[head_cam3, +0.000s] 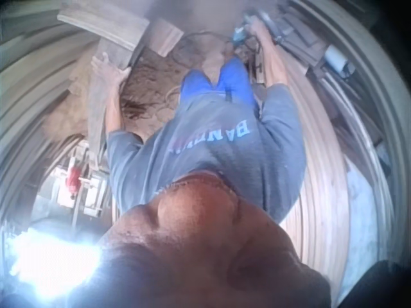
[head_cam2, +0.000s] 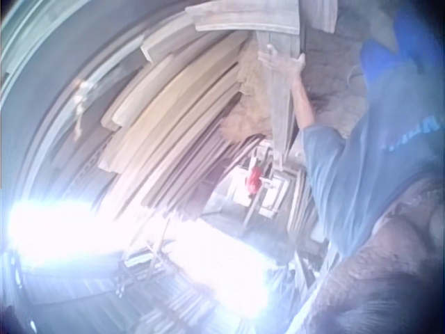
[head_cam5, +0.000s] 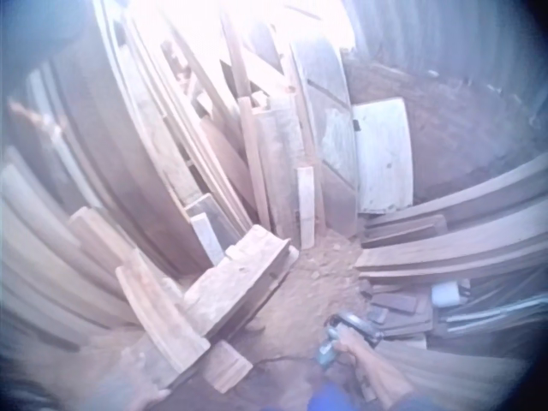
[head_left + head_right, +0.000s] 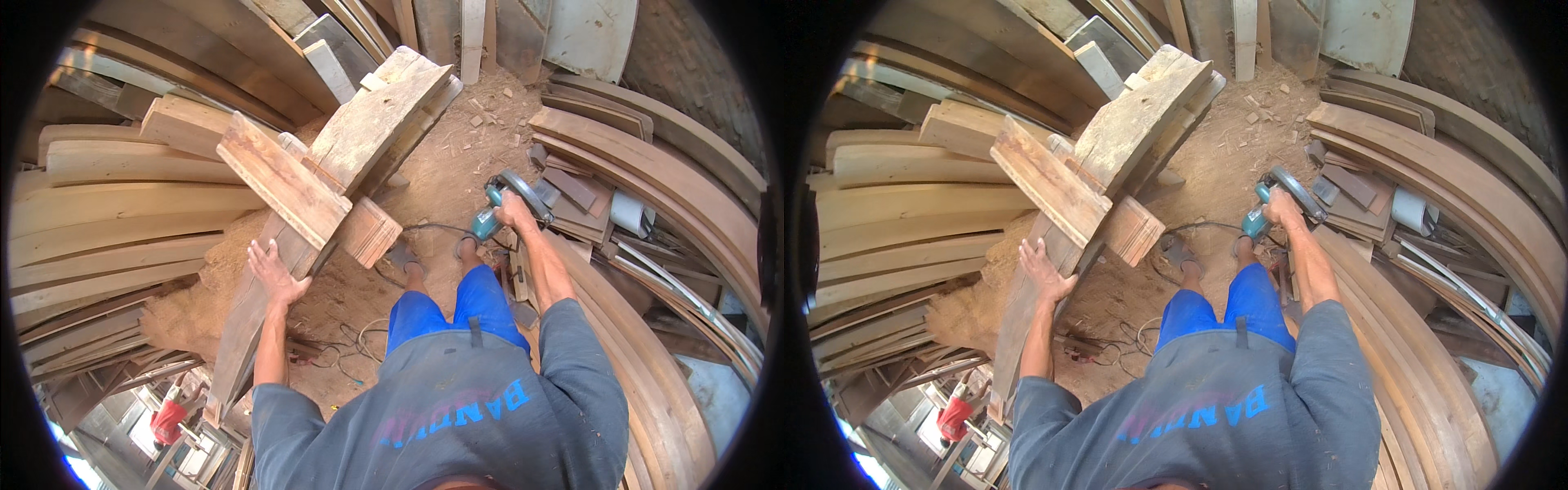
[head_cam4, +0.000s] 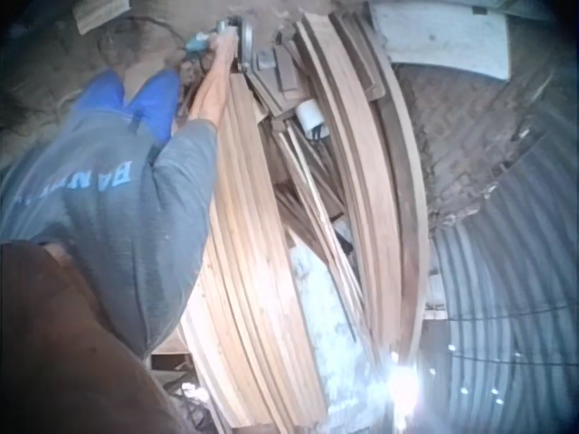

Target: The person cuts a wooden piece using a handheld circular saw, adjusts the saw with pliers, completes the cut, and carries the cut wooden block away.

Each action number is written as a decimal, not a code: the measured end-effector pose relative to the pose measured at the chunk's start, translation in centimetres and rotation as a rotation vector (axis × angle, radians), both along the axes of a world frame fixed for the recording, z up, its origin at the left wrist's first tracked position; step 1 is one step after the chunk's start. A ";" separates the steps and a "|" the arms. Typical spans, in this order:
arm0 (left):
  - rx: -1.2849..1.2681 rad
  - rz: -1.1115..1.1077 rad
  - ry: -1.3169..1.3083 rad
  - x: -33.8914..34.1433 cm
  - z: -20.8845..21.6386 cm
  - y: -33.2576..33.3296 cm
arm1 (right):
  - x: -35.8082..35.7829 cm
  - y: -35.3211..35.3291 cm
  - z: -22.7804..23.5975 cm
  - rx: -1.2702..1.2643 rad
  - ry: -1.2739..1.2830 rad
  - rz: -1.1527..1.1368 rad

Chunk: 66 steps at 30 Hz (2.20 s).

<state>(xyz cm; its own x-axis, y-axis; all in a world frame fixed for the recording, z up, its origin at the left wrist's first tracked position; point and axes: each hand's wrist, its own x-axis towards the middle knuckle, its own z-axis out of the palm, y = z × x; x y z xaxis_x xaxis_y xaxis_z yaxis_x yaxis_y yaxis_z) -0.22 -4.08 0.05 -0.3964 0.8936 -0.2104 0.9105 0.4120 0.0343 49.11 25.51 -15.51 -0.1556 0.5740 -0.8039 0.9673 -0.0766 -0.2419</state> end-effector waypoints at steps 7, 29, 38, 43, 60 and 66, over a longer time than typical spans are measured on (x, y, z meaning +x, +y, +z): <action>0.108 -0.058 0.010 0.2 -0.6 0.4 | -1.4 2.3 -7.5 -0.021 -0.159 0.137; -0.028 -0.105 0.098 1.1 -1.6 2.5 | -1.5 -4.7 -34.4 0.088 -0.137 0.549; 0.066 -0.090 0.046 -0.1 -0.1 1.8 | -10.3 2.0 -15.4 0.353 0.681 -0.634; 0.030 -0.037 0.019 -0.2 -0.3 1.2 | -16.6 13.0 3.7 0.416 1.124 -0.997; 0.071 0.010 0.002 0.1 0.8 0.8 | -22.1 19.6 2.1 0.882 0.539 -0.757; 0.076 0.027 -0.009 0.1 1.1 0.9 | -22.0 20.4 3.0 0.715 0.478 -0.511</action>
